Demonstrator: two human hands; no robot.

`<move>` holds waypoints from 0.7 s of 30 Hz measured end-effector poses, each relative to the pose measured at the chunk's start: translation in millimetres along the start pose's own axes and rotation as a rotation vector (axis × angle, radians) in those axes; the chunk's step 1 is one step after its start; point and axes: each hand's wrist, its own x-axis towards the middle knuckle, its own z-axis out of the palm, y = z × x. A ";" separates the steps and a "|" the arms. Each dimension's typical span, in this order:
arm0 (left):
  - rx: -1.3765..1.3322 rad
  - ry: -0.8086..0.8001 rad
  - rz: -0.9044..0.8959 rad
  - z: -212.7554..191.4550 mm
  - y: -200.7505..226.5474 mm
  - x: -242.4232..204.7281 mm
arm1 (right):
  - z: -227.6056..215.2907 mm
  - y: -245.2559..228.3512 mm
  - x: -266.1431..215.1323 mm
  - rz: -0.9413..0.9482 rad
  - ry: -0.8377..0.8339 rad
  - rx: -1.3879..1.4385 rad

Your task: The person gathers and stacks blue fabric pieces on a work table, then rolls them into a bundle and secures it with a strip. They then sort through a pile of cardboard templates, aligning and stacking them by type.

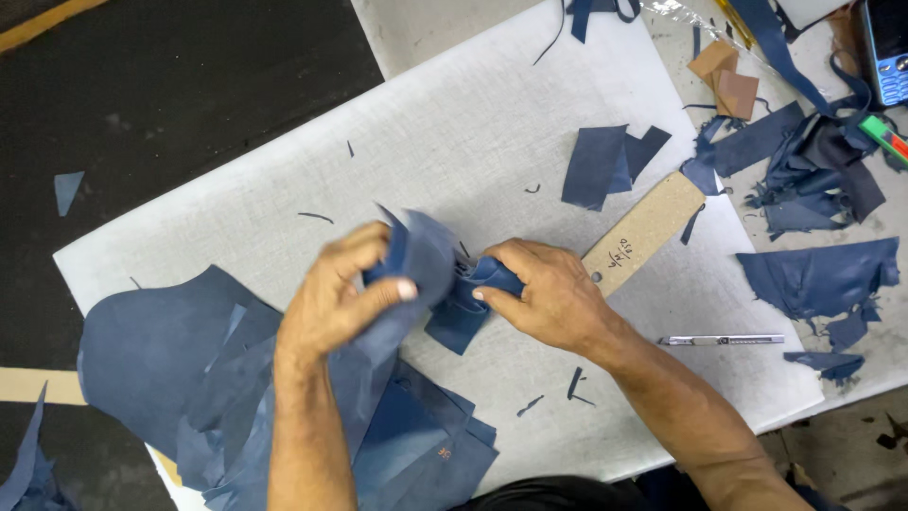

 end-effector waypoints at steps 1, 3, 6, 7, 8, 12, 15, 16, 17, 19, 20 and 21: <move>-0.072 -0.067 0.126 8.7 10.0 -9.7 | -4.5 -6.6 -1.8 0.027 -0.021 0.003; -0.107 -0.102 0.253 27.9 17.8 -18.3 | -13.7 -21.1 4.1 0.077 -0.151 -0.004; -0.099 -0.035 0.087 64.5 2.2 -36.1 | -15.6 -27.9 5.1 0.148 -0.296 0.109; -0.150 -0.025 -0.049 77.6 -7.4 -42.0 | -14.1 -21.0 3.6 0.170 -0.340 0.163; -0.199 -0.023 -0.184 87.6 -15.3 -50.2 | -11.8 -8.6 2.2 0.103 -0.316 0.271; -0.314 0.142 -0.287 124.7 -17.5 -101.7 | -28.7 84.4 8.9 0.120 0.187 -0.156; -0.651 0.314 -0.281 138.6 -9.8 -137.8 | -31.6 135.3 12.9 -0.291 0.433 -0.825; -0.772 0.348 -0.303 145.1 -5.0 -152.0 | -30.9 141.7 8.8 -0.363 0.403 -0.810; -0.895 0.382 -0.320 149.6 -0.5 -166.2 | -34.8 143.1 0.1 -0.403 0.378 -0.836; -0.627 0.376 -0.275 157.2 8.9 -191.7 | -31.3 124.3 -7.5 -0.475 0.367 -0.739; -0.495 0.379 -0.276 157.8 15.1 -207.7 | -21.8 107.8 -19.0 -0.441 0.333 -0.629; -0.375 0.331 -0.323 158.3 20.2 -221.7 | -14.0 89.9 -32.2 -0.404 0.299 -0.523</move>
